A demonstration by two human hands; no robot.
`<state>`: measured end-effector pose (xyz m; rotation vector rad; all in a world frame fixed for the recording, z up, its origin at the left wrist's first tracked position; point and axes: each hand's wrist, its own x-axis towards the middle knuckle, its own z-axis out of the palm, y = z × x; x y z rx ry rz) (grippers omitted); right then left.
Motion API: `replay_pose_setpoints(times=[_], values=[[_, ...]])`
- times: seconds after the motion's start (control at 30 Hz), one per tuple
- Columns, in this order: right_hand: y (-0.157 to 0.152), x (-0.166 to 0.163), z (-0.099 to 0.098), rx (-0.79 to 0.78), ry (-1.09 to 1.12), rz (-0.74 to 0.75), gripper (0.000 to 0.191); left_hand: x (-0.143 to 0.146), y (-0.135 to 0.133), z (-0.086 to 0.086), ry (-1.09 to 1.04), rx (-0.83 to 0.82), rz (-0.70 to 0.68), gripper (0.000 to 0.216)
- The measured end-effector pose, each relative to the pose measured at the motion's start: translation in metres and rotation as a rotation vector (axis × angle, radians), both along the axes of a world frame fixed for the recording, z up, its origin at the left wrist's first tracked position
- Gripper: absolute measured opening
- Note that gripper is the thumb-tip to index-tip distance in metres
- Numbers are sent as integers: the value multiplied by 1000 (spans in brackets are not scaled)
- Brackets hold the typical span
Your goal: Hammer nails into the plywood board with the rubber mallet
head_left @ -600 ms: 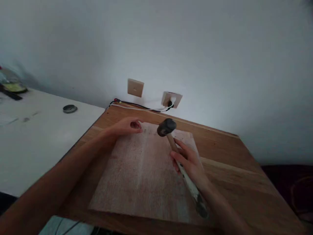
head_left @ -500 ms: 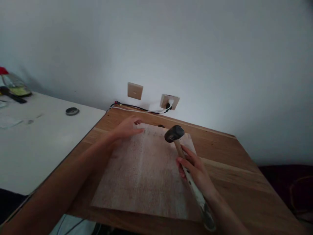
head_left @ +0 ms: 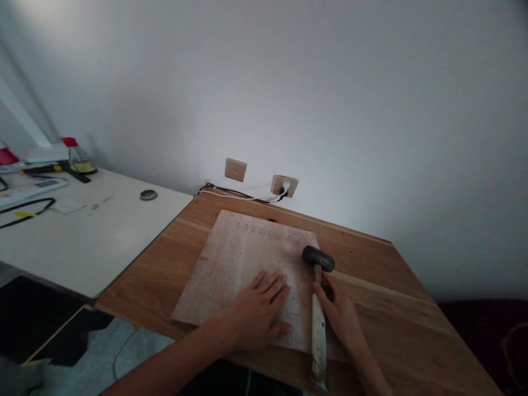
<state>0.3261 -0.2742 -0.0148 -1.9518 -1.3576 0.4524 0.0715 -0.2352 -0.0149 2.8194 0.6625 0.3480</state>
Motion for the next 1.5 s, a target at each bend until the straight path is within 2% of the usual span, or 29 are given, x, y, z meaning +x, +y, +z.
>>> replay_pose_setpoints(times=[0.13,0.37,0.5,0.63,0.77,0.93,1.1,1.17,1.27,1.33,1.4,1.43,1.5], values=[[11,-9,-5,1,-45,0,59,-7,14,0,10,-6,0,72],[35,-46,-3,-3,21,118,48,-32,34,13,53,-5,118,49],[40,-78,-2,-3,-40,124,41,-49,39,27,132,36,160,38],[43,-118,4,-64,-102,78,40,-69,46,34,157,49,229,44],[51,-148,9,-86,-104,80,43,-89,51,18,91,73,320,51],[58,-164,7,-86,-104,114,47,-109,52,-11,75,137,360,59],[58,-163,2,-60,-99,140,49,-125,65,-9,117,88,418,64],[57,-162,2,-57,-99,144,48,-144,77,-5,170,46,491,65],[57,-162,3,-42,-92,140,47,-199,99,0,279,-6,686,65],[57,-162,4,-44,-70,141,47,-242,114,6,328,-23,912,66],[57,-163,5,-54,-54,144,47,-272,124,13,345,13,1117,69],[57,-163,5,-56,-51,145,47,-277,127,18,338,59,1129,70],[57,-163,5,-55,-49,146,49,-264,128,24,300,139,1054,71]])
